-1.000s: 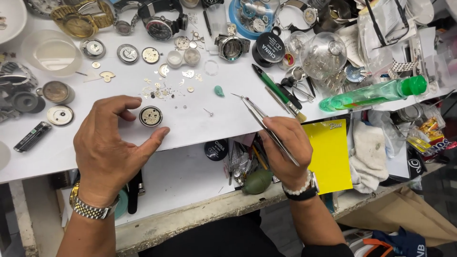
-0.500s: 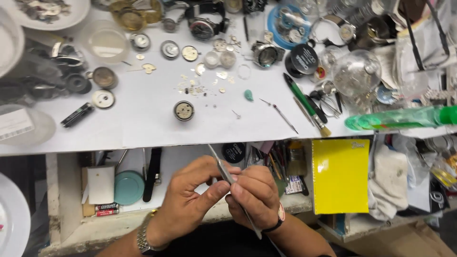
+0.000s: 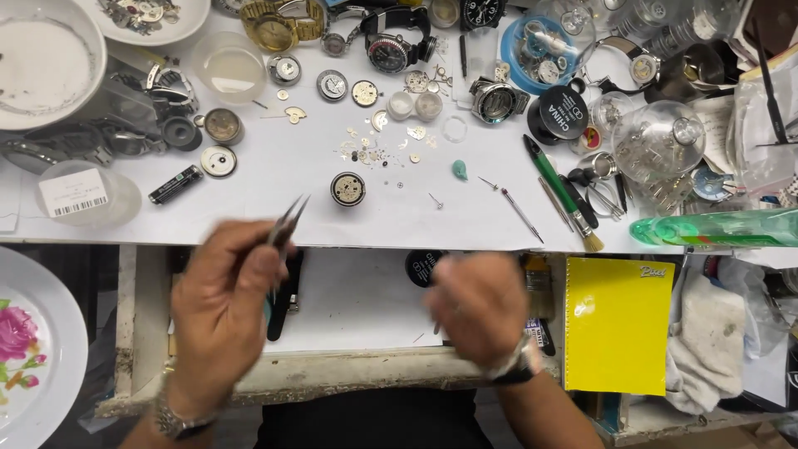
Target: Repairing or assembling a watch movement using tweezers and other specialized tools on a workbench.
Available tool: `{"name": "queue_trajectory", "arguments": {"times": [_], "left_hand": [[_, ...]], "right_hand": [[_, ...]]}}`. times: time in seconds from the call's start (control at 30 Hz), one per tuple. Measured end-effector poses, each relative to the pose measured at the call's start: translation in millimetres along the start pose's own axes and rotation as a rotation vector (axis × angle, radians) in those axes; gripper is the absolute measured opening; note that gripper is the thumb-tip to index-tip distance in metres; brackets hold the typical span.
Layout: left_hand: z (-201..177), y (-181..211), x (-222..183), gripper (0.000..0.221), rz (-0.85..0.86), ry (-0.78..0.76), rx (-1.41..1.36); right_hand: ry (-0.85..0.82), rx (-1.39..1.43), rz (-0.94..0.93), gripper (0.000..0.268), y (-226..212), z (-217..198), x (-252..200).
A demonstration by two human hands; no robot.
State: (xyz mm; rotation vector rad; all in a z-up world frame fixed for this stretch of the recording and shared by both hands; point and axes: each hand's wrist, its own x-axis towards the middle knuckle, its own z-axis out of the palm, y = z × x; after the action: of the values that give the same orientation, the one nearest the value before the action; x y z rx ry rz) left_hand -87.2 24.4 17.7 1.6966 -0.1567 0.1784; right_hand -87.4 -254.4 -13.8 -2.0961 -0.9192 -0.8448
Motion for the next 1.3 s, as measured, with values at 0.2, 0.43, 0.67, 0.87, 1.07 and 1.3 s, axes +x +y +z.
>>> {"name": "queue_trajectory", "arguments": {"times": [0.2,0.43,0.67,0.87,1.07,1.3], "left_hand": [[-16.8,-0.6,23.8,0.028,0.280,0.054,0.595],[12.7,-4.5,47.5,0.021,0.425,-0.027,0.600],[31.3,-16.3,68.8,0.085,0.310,-0.084,0.736],[28.8,-18.7,77.4,0.081,0.286,-0.094,0.645],[17.2,-8.3,68.6,0.070,0.268,-0.065,0.746],[33.3,-9.8,14.9,0.036,0.065,-0.081,0.154]], "right_hand": [[-0.082,-0.555,0.308,0.024,55.9,-29.0,18.4],[-0.199,-0.589,0.351,0.019,71.9,-27.9,24.0],[-0.134,-0.586,0.346,0.012,67.2,-30.4,26.0],[-0.160,-0.585,0.381,0.009,70.0,-32.8,24.4],[-0.010,-0.498,0.293,0.006,65.1,-28.5,26.9],[-0.064,-0.465,0.301,0.015,61.8,-27.7,14.2]]}}
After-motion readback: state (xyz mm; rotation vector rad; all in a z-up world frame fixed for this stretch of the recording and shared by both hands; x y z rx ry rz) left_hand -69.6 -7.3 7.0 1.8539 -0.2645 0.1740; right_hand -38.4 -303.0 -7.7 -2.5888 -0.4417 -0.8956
